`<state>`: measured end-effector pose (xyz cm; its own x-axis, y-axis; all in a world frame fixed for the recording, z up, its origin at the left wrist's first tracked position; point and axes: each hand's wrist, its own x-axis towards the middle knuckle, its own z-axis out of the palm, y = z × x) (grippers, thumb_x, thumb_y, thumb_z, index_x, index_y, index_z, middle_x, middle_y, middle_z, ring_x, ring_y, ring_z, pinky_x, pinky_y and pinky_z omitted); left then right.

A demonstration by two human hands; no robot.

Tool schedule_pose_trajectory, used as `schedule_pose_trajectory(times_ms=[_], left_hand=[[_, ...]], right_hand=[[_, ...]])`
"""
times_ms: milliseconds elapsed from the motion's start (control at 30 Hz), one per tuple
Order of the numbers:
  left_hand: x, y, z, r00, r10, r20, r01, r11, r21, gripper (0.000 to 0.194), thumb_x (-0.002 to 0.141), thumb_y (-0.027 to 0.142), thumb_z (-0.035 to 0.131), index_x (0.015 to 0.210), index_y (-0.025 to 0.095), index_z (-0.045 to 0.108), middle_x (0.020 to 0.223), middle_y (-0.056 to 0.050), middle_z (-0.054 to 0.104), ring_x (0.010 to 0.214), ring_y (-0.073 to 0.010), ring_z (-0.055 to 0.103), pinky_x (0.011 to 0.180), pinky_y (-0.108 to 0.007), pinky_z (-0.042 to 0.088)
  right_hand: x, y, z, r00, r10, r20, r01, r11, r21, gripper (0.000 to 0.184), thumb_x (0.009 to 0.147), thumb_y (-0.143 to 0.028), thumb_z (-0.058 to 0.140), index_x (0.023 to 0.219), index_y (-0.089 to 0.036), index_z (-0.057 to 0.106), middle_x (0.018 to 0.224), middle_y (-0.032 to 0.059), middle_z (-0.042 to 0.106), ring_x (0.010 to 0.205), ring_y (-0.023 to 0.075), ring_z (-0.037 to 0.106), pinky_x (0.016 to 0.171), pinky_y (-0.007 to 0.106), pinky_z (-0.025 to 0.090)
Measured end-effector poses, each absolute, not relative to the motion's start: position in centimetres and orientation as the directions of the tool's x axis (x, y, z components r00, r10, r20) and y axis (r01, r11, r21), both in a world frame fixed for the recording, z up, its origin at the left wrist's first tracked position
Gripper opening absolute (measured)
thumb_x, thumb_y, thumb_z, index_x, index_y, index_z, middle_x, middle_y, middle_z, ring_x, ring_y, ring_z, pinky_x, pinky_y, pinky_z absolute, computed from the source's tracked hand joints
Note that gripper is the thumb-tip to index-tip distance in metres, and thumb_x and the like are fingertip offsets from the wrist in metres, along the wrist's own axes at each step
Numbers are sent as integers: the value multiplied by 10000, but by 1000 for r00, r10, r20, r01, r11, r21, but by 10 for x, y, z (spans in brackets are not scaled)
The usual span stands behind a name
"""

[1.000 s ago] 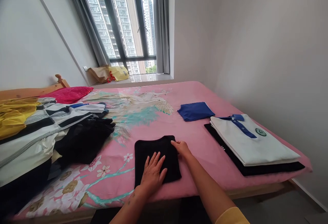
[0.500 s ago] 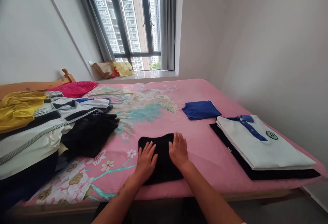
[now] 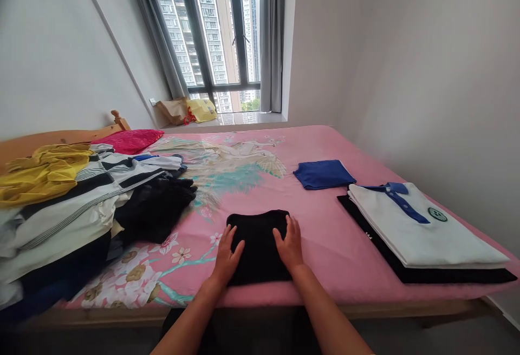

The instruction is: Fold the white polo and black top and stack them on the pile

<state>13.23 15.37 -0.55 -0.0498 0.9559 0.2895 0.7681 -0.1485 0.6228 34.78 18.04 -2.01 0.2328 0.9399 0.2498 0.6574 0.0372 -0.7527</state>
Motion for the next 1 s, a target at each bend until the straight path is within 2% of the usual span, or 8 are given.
schedule_pose_trajectory(times_ms=[100,233,300,433,600,767,900,1000], left_hand=[[115,122,-10,-197,942,272,655,-80,752,485,854,381,406,1234,97,509,1300,-162,523,1246,-235,451,1073,-413,328],[105,79,-4,-224,970,99,541,39,840,462,806,415,486,1163,131,560,1127,-131,637,1072,-245,587,969,-395,434],[107,70,1,-222,975,-27,473,132,871,463,790,417,508,1152,133,564,1097,-122,657,1038,-239,611,926,-364,460],[111,76,8,-197,964,-179,430,250,868,386,760,406,542,1027,135,607,1035,-110,685,1007,-235,629,843,-311,480],[112,93,13,-199,946,-254,446,319,836,269,677,426,646,741,169,598,732,-54,688,825,-245,658,637,-276,477],[116,94,16,-186,904,-386,399,428,811,295,699,435,638,640,188,487,482,31,555,428,-145,557,381,-211,339],[118,90,15,-156,875,-459,307,484,819,250,746,371,596,696,199,422,526,47,572,332,-83,470,317,-173,241],[117,88,16,-88,850,-520,214,526,823,218,747,330,580,742,199,406,557,47,579,327,-61,449,321,-157,222]], right_hand=[[378,151,-27,375,920,112,345,-27,-938,605,831,-518,412,1301,-140,363,1349,156,434,1249,222,420,1033,349,372],[406,100,-33,300,942,-148,155,-202,-967,484,758,-494,529,1130,-186,497,1086,101,612,1009,209,594,771,273,527],[408,82,-32,254,941,-223,141,-264,-954,432,743,-482,548,1067,-196,539,1019,86,638,913,203,619,604,252,528],[398,72,-26,218,925,-311,189,-353,-916,412,729,-453,552,1048,-193,555,1042,91,640,790,203,621,369,234,404],[392,88,-22,232,940,-250,383,-324,-865,316,717,-448,599,897,-189,614,917,78,664,748,188,609,496,250,429],[393,98,-18,242,936,-256,378,-334,-863,235,693,-404,646,621,-199,556,659,25,608,669,168,585,519,236,406],[388,92,-14,265,898,-352,228,-413,-882,190,764,-382,562,806,-201,520,681,6,592,490,126,547,376,228,362],[384,81,-9,262,879,-399,70,-430,-900,289,794,-393,528,1010,-212,462,862,28,615,587,132,622,420,235,460]])
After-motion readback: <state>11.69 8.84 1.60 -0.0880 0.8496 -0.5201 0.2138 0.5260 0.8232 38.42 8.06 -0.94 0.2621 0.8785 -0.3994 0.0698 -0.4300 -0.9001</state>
